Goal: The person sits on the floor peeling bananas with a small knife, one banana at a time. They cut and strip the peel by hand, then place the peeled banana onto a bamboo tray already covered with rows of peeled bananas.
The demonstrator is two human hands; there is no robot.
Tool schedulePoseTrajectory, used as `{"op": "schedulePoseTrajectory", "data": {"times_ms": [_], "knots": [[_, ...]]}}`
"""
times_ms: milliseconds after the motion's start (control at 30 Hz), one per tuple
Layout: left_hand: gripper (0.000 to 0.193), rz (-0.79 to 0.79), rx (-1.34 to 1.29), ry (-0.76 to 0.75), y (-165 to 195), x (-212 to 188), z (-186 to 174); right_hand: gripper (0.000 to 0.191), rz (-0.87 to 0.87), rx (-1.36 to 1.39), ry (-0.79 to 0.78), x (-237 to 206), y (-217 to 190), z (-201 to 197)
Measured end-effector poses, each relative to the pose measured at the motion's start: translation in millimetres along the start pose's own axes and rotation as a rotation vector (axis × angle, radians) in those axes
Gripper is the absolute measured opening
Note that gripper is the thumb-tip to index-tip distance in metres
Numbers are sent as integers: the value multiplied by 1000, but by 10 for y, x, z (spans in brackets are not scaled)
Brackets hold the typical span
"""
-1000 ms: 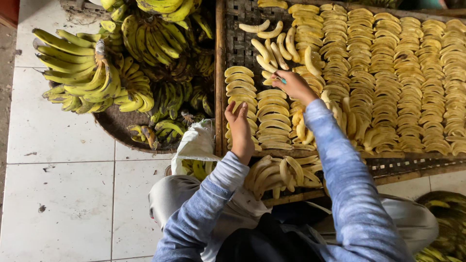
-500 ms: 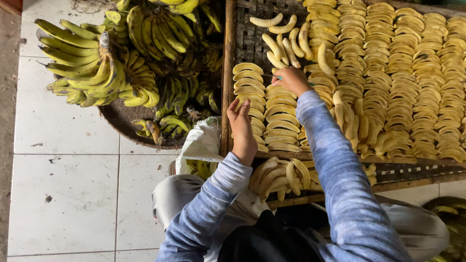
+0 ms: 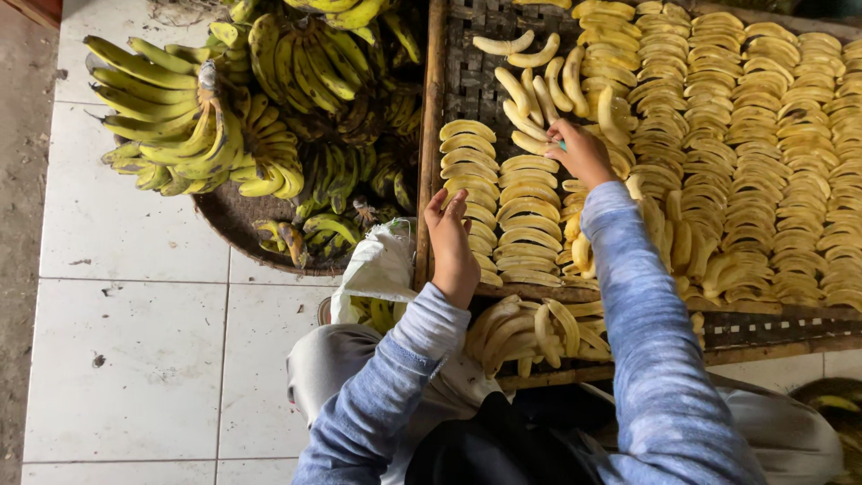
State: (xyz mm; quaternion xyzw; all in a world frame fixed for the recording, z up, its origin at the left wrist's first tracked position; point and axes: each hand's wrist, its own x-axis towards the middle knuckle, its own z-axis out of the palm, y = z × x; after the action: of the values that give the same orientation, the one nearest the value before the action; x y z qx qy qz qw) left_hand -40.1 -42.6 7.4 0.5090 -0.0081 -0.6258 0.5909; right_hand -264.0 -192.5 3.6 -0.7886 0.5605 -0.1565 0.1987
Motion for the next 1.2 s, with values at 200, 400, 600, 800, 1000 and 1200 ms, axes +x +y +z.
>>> {"op": "schedulePoseTrajectory", "data": {"times_ms": [200,400,600,800,1000,1200], "knots": [[48,-35,-3,-5,-39,58,-53,46,26,-176,-137,-3,-12,-107],[45,-59,-23,-24,-82,136,-78,47,130,-304,-458,48,-16,-196],[49,-167,118,-178,-293,88,-29,45,315,10,-491,-334,88,-374],[52,46,216,-482,-565,-255,140,12,627,1509,-114,-1669,-316,-94],[45,269,227,-497,-571,-562,86,18,708,1917,-93,-2420,-839,475],[40,349,58,-454,-560,-583,-159,22,742,1666,-48,-2849,-1283,657]]}}
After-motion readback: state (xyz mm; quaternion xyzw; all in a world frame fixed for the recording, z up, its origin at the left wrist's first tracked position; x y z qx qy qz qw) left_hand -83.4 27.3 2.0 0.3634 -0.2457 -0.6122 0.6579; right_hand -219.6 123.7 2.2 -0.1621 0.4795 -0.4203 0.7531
